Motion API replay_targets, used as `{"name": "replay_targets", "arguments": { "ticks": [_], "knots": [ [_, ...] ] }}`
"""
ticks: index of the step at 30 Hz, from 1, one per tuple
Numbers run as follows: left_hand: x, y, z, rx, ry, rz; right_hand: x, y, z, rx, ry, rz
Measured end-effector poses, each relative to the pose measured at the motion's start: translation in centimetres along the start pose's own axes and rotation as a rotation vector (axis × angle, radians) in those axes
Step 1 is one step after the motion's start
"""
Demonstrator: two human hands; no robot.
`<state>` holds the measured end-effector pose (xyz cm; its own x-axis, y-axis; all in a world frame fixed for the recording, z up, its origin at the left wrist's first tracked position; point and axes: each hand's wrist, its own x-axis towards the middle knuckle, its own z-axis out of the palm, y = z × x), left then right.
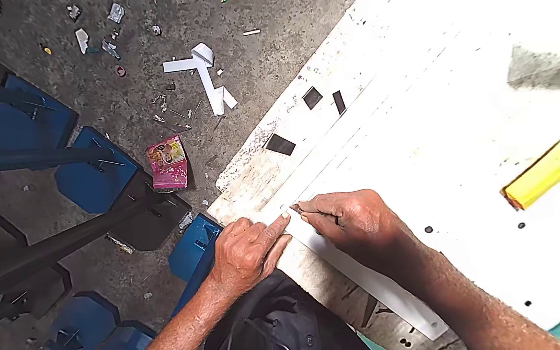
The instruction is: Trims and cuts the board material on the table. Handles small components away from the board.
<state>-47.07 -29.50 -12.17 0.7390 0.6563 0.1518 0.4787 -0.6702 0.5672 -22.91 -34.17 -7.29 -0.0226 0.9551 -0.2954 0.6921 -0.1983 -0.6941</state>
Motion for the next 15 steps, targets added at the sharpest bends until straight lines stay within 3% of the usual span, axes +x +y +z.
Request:
{"name": "replay_targets", "arguments": {
  "ticks": [15],
  "knots": [
    [0.05,-0.08,-0.04,-0.017,-0.007,-0.012,0.39,0.09,-0.63,-0.095,-0.054,-0.036]
  ]
}}
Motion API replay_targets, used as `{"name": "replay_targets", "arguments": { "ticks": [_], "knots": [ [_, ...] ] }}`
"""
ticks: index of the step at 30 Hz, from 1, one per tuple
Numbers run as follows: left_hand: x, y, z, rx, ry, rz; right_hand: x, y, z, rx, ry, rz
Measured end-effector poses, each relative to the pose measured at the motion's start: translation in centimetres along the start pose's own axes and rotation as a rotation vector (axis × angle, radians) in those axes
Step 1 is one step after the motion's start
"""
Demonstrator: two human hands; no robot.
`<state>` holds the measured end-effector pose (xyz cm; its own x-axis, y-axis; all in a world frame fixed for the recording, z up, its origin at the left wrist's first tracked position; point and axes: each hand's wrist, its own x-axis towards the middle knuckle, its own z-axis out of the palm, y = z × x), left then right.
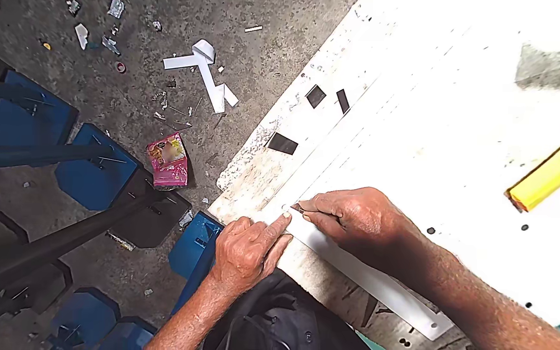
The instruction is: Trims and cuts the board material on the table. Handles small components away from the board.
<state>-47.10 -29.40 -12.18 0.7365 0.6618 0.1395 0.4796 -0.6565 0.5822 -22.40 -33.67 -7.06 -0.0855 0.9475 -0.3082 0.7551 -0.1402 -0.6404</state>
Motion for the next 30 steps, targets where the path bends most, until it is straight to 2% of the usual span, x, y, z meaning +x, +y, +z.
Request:
{"name": "replay_targets", "arguments": {
  "ticks": [10,30],
  "knots": [
    [0.0,0.1,-0.1,0.000,-0.011,-0.003,0.8,-0.5,-1.1,-0.284,-0.030,-0.018],
    [0.1,0.0,-0.1,-0.019,-0.010,-0.009,1.4,0.2,-1.3,-0.287,-0.017,-0.074]
  ]
}}
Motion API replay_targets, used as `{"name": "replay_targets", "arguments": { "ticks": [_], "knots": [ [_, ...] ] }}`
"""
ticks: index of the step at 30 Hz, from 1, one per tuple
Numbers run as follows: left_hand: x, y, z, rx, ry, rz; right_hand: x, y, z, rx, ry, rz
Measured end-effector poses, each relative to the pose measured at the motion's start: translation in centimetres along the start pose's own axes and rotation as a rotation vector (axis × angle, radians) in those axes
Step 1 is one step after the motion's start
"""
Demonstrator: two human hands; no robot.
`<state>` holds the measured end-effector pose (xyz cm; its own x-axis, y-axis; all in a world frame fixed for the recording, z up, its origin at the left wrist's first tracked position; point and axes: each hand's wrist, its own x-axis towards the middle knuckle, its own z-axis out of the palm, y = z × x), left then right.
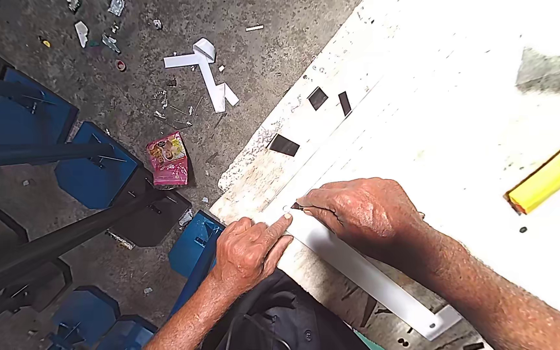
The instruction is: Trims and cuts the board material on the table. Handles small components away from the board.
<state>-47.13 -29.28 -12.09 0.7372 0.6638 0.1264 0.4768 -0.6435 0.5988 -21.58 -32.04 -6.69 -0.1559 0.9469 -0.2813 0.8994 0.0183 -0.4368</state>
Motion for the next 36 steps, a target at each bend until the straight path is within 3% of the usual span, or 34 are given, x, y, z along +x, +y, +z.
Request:
{"name": "replay_targets", "arguments": {
  "ticks": [8,13,17,24,36],
  "knots": [
    [-0.3,-0.2,0.0,-0.052,0.015,0.000,0.1,0.2,0.1,0.054,-0.040,-0.002],
    [0.3,-0.7,-0.9,-0.196,0.038,-0.043,-1.5,0.6,0.0,0.172,0.128,0.136],
    [2.8,-0.4,-1.8,-0.121,-0.002,0.000,-4.0,-0.1,1.4,0.306,0.292,0.257],
    [5.3,-0.7,-2.5,0.012,-0.192,0.101,-9.5,-3.0,5.1,0.505,0.313,0.389],
    [6.6,0.3,-2.7,0.177,-0.220,0.154,-11.9,-5.6,8.9,0.540,0.381,0.289]
  ]
}}
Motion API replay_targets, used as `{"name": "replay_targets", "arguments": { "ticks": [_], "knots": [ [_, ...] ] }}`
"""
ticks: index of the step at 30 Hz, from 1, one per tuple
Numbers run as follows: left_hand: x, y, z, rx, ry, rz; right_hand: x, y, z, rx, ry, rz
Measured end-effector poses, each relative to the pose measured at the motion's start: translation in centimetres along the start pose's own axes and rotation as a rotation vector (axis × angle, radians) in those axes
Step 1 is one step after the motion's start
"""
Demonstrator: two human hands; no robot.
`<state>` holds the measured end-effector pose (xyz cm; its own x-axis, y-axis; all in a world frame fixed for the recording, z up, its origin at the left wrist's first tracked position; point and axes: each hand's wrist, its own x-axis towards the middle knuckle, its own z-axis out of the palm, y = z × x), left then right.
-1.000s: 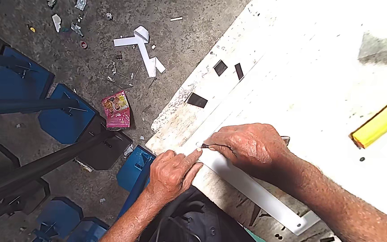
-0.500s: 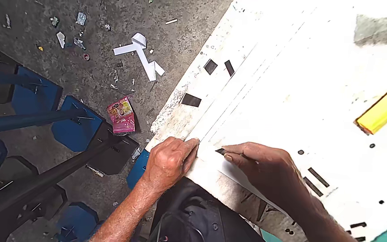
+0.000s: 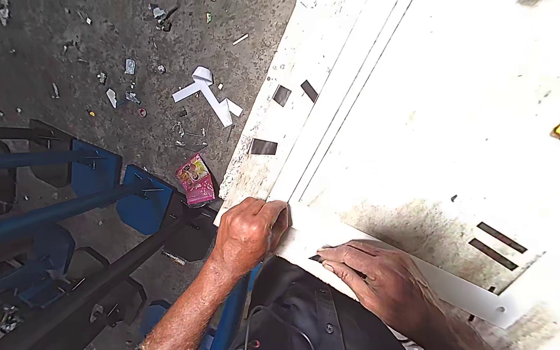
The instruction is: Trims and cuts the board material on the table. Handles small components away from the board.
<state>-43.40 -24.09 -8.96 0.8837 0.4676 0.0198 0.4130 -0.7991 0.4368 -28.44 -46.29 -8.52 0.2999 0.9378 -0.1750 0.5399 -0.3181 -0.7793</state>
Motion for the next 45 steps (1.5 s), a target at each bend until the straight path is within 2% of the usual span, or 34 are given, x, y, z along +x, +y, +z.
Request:
{"name": "replay_targets", "arguments": {
  "ticks": [12,23,35,42,45],
  "knots": [
    [0.6,0.9,1.1,0.085,0.055,-0.059,-1.9,0.6,0.8,0.065,0.053,0.003],
    [-0.9,-0.2,0.7,-0.220,0.134,-0.137,-2.4,0.9,0.9,0.113,0.118,0.050],
    [0.4,1.6,-0.4,-0.050,-0.068,-0.257,-2.4,0.4,0.9,0.147,0.159,0.026],
    [1.3,1.9,-0.7,-0.049,-0.128,-0.336,-3.6,0.6,1.2,0.156,0.158,0.060],
    [1.4,2.1,-0.4,-0.025,-0.105,-0.315,-3.7,0.9,1.3,0.150,0.166,0.064]
  ]
}}
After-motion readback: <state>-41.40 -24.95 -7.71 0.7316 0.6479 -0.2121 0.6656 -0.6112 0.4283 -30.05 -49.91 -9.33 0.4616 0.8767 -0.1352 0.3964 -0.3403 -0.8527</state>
